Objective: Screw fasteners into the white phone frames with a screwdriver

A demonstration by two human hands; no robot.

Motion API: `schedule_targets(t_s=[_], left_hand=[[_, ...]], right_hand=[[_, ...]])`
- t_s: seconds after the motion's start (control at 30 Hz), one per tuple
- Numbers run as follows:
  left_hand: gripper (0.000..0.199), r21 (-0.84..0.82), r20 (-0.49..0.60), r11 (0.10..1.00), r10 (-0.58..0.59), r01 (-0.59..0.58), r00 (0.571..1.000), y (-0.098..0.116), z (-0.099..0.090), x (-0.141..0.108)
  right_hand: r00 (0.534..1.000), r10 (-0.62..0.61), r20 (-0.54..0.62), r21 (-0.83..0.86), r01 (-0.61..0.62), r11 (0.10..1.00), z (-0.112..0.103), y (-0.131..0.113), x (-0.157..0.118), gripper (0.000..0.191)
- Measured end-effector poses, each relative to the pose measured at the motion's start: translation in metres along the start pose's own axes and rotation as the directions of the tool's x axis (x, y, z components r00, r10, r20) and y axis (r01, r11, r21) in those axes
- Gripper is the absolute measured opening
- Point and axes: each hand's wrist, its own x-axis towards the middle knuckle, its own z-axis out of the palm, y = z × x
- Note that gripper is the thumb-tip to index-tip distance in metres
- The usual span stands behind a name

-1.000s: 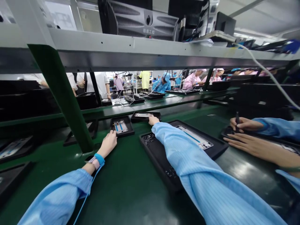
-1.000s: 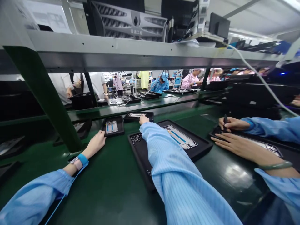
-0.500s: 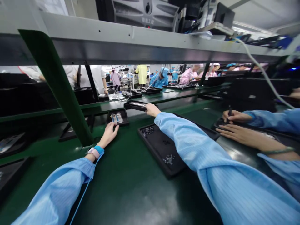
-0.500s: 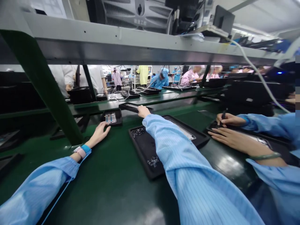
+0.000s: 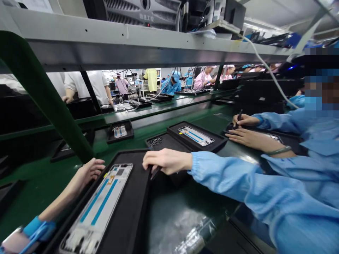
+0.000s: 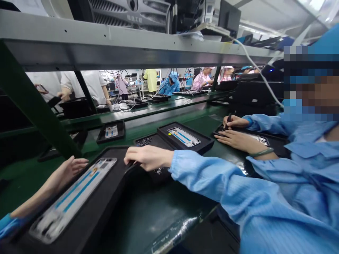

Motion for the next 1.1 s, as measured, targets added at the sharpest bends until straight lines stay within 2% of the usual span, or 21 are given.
schedule_targets(t_s=[0.07,0.13,0.2,0.23,0.3,0.37,0.47,0.53,0.63,0.77,0.87,1.0,1.1], left_hand=[[0.04,0.224,0.018,0.973,0.043,-0.046,0.999,0.001,0.001,-0.009],[0.039,0.492,0.034,0.866,0.079,-0.086,0.996,0.0,0.004,-0.013],[0.038,0.622,0.05,0.779,0.066,-0.083,0.997,-0.004,0.009,-0.018],[0.038,0.633,0.064,0.771,0.045,-0.076,0.997,-0.005,0.012,-0.021],[0.042,0.622,0.094,0.781,0.006,-0.064,0.996,-0.005,0.02,-0.028],[0.052,0.619,0.112,0.785,-0.056,-0.025,0.992,-0.001,0.03,-0.036],[0.066,0.608,0.108,0.79,-0.175,0.074,0.979,0.008,0.045,-0.044],[0.069,0.583,0.117,0.806,-0.212,0.106,0.97,0.013,0.051,-0.044],[0.069,0.522,0.127,0.843,-0.225,0.128,0.966,0.015,0.058,-0.043],[0.067,0.396,0.077,0.894,-0.26,0.209,0.963,0.017,0.068,-0.047],[0.069,0.357,0.07,0.908,-0.258,0.217,0.964,0.018,0.074,-0.052],[0.067,0.333,0.047,0.918,-0.244,0.216,0.969,0.017,0.074,-0.054],[0.054,0.285,-0.004,0.93,-0.24,0.231,0.971,0.012,0.07,-0.051]], right_hand=[[0.999,-0.016,0.051,0.026,0.014,1.0,0.017,-0.006,0.012,0.043],[0.999,0.035,0.038,0.045,-0.037,0.998,0.023,0.0,0.02,0.043],[0.977,0.2,-0.067,0.084,-0.194,0.977,0.021,0.018,0.02,0.038],[0.945,0.3,-0.128,0.112,-0.287,0.951,0.018,0.029,0.018,0.033],[0.869,0.453,-0.2,0.156,-0.428,0.89,0.013,0.053,0.009,0.022],[0.838,0.513,-0.185,0.171,-0.487,0.856,0.01,0.073,0.0,0.016],[0.838,0.534,-0.115,0.182,-0.51,0.84,0.016,0.088,-0.004,0.013],[0.834,0.545,-0.09,0.181,-0.525,0.832,0.022,0.09,-0.002,0.012],[0.825,0.562,-0.067,0.161,-0.547,0.822,0.028,0.089,0.004,0.012],[0.817,0.575,-0.035,0.109,-0.569,0.815,0.029,0.089,0.008,0.011],[0.811,0.584,-0.016,0.063,-0.582,0.81,0.031,0.087,0.008,0.009],[0.82,0.572,-0.014,0.01,-0.572,0.82,0.032,0.08,0.008,0.011],[0.826,0.562,-0.028,0.002,-0.563,0.827,0.028,0.074,0.008,0.012]])
